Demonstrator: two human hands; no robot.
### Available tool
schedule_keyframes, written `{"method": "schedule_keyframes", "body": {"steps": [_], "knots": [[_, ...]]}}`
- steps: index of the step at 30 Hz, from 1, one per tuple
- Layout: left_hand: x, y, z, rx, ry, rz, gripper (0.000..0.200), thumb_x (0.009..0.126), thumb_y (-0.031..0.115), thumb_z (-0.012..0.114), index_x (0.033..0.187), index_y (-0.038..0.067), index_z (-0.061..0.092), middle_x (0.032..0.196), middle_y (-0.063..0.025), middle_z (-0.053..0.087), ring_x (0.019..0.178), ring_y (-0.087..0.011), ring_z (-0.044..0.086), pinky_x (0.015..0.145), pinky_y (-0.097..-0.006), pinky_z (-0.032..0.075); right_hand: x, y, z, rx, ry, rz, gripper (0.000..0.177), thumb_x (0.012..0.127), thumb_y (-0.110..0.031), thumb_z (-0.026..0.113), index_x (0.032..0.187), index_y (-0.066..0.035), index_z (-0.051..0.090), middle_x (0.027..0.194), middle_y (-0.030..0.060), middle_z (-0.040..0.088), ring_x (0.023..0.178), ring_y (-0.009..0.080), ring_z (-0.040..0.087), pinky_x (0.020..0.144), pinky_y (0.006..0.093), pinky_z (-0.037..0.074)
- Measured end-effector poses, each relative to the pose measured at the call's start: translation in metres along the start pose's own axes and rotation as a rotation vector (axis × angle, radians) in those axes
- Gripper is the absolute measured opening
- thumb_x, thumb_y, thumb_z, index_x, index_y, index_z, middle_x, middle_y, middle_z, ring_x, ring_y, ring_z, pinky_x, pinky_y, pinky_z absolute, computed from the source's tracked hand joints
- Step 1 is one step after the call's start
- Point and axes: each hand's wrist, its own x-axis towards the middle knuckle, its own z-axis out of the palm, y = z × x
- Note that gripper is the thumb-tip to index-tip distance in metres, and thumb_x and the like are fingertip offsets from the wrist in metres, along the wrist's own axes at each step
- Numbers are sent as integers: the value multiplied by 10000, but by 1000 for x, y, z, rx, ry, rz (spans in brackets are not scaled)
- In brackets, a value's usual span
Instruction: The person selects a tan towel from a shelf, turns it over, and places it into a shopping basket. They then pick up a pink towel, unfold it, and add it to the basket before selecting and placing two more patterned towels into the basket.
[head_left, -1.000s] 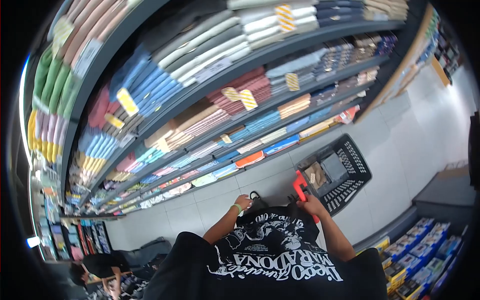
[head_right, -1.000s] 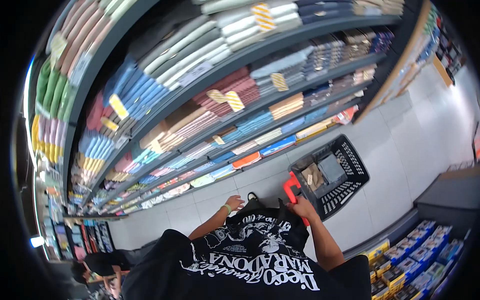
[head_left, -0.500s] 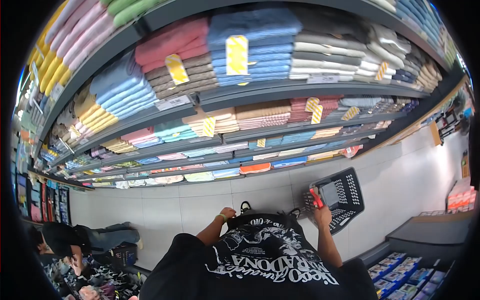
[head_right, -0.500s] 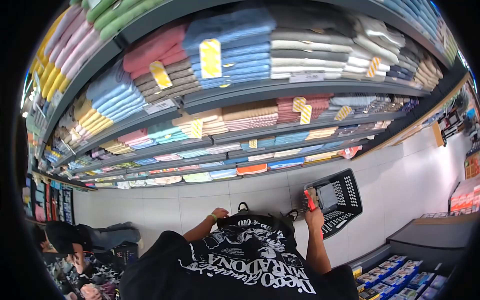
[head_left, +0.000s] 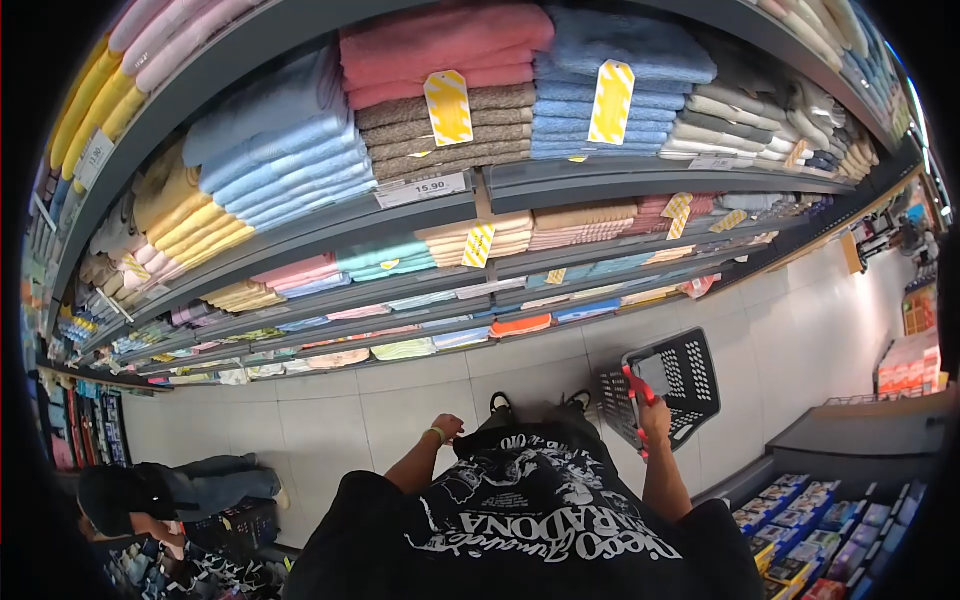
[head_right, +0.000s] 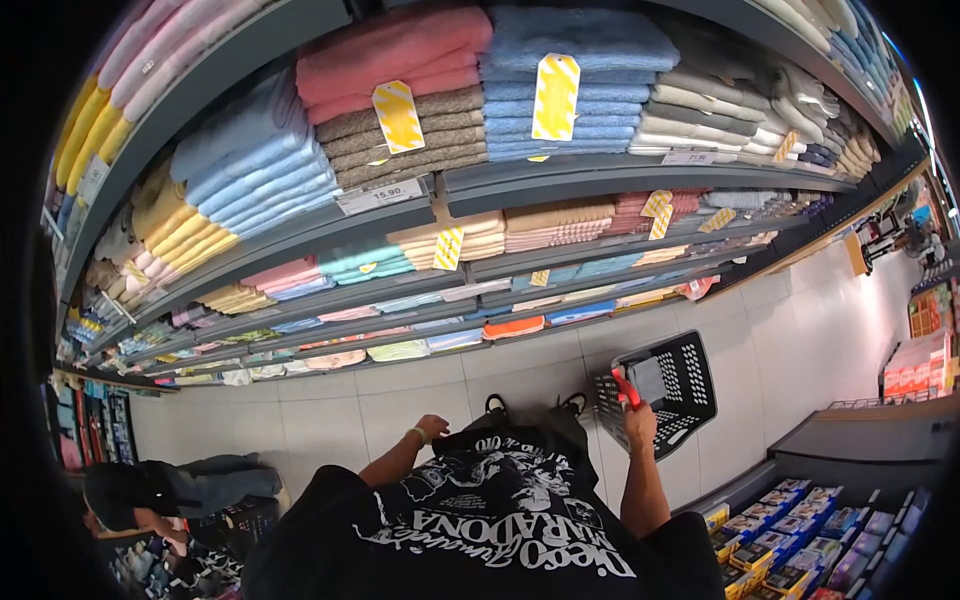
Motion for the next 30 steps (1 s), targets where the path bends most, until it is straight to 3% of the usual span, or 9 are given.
{"method": "schedule_keyframes", "body": {"steps": [5,7,13,16,18,21,25,27,30], "knots": [[-1,34,-13,-165,-91,-179,229,895,205,522,1047,87,646,951,-70,703,749,-203,678,583,-368,541,-24,-11,12,2,-62,-114,411,855,-359,547,960,29,633,901,272,663,908,454,633,785,483,492],[-4,71,-15,-457,39,-613,295,895,216,568,1168,124,634,1129,-101,670,937,-298,665,752,-428,552,-26,-8,20,30,-135,-131,400,848,-353,554,940,28,636,864,252,670,875,425,652,765,463,498],[-3,102,-5,-479,60,-575,307,907,159,503,1196,98,584,1061,-108,686,838,-268,674,697,-444,549,-18,-1,16,127,-584,-246,333,794,-284,687,923,22,670,739,92,671,689,168,636,655,338,502],[15,64,25,-516,89,-629,288,892,159,540,1164,126,628,1074,-81,693,881,-258,680,772,-445,542,-21,-14,2,228,-703,-261,300,807,-254,698,921,23,679,744,67,661,681,139,605,641,307,497],[40,-5,36,629,6,344,246,809,212,560,997,119,689,939,-126,705,780,-291,684,669,-436,547,-23,-21,-4,269,-713,-264,302,808,-262,716,915,19,688,757,61,662,696,136,610,641,294,497],[16,47,33,668,-7,90,259,794,243,535,939,125,714,948,-158,697,895,-327,676,764,-434,545,-15,-29,-9,217,-860,-272,330,754,-318,773,874,-17,709,678,23,617,579,119,536,547,295,429],[0,64,23,641,-47,95,258,805,240,505,898,122,715,963,-121,700,960,-319,664,822,-423,537,2,-24,1,321,-1035,-197,254,783,-189,734,947,4,713,742,24,636,618,102,554,543,250,451],[-5,76,19,196,71,-259,255,810,251,508,886,116,710,948,-116,700,955,-311,666,799,-412,540,5,-28,-6,337,-1052,-200,249,785,-175,730,958,3,711,772,30,644,637,105,567,564,252,467],[-5,92,3,513,35,-76,256,804,263,533,911,121,717,932,-130,699,937,-304,670,783,-401,537,16,-24,-3,373,-1111,-177,269,782,-145,725,1005,1,701,879,41,663,704,109,603,641,253,516]]}}
